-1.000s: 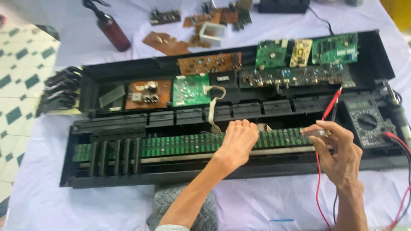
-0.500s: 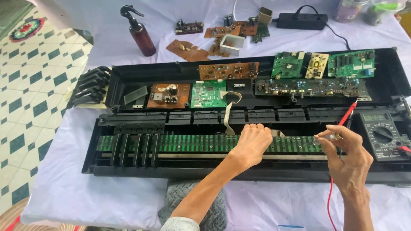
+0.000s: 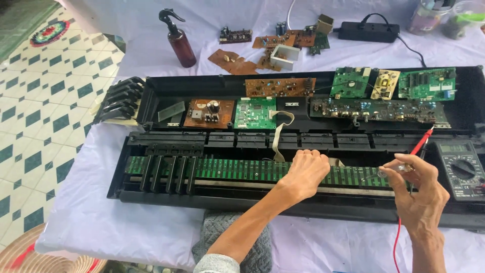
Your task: The person uses a multimeter to test various points on the circuit boards of a disassembled electronic device. They hold the multimeter probes against different components and traces on the green PCBs while the device rests on a white cloth on the floor.
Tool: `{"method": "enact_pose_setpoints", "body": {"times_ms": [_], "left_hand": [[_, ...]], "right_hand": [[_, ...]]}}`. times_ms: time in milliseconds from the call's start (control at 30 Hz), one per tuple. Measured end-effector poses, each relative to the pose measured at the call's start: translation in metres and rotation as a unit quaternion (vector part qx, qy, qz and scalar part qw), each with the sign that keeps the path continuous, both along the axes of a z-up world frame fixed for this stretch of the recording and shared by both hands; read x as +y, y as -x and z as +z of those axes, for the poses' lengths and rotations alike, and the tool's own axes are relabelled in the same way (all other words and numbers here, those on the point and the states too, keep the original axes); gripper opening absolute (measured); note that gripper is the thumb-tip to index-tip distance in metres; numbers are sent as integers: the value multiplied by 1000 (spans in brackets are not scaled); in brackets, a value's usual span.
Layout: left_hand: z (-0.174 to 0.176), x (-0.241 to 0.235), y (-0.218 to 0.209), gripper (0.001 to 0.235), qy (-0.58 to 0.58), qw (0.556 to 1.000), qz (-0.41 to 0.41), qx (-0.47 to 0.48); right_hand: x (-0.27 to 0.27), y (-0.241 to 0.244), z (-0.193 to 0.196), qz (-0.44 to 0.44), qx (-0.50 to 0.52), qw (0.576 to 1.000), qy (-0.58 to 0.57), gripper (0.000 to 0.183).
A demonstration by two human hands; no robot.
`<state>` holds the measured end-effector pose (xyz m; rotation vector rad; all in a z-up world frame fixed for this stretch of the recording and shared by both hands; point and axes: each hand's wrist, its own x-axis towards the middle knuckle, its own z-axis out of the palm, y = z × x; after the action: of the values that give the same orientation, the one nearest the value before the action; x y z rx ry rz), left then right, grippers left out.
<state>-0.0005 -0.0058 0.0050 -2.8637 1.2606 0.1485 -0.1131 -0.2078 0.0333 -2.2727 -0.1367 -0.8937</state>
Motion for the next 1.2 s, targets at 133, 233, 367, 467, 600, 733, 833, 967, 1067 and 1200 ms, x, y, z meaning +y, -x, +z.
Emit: {"method": "enact_pose_setpoints", "body": {"times_ms": [133, 233, 367, 467, 600, 733, 833, 967, 1067, 1200], "left_hand": [[0, 0, 1, 29, 7, 1000, 2, 2], [-2, -1, 0, 30, -3, 1000, 2, 1], [-9, -2, 2, 29, 3, 1000, 4, 2], [-13, -3, 0, 30, 7, 1000, 5, -11], [-7, -1, 1, 28, 17, 1000, 4, -8], [-8, -3, 1, 29, 7, 1000, 11, -11], [-9, -3, 2, 31, 11, 1000, 11, -10], [-11, -3, 3, 31, 23, 1000, 11, -10], [-14, -4, 3, 32, 10, 1000, 10, -20], [-13, -5, 3, 34, 4, 999, 12, -32]], "right_hand": [[1, 1, 1, -12, 8, 1000, 11, 40], [-1, 1, -5, -26, 13, 1000, 0, 41], [-1, 1, -4, -15, 6, 1000, 11, 39], [-1, 0, -4, -24, 12, 999, 18, 38], [-9, -1, -14, -21, 4, 999, 48, 33], [-8, 1, -14, -28, 11, 999, 33, 34], [-13, 5, -18, -65, 36, 995, 65, 35], [-7, 5, -7, -41, 20, 999, 30, 35], [-7, 6, -8, -47, 32, 998, 33, 37], [-6, 3, -5, -31, 8, 999, 13, 41]]}}
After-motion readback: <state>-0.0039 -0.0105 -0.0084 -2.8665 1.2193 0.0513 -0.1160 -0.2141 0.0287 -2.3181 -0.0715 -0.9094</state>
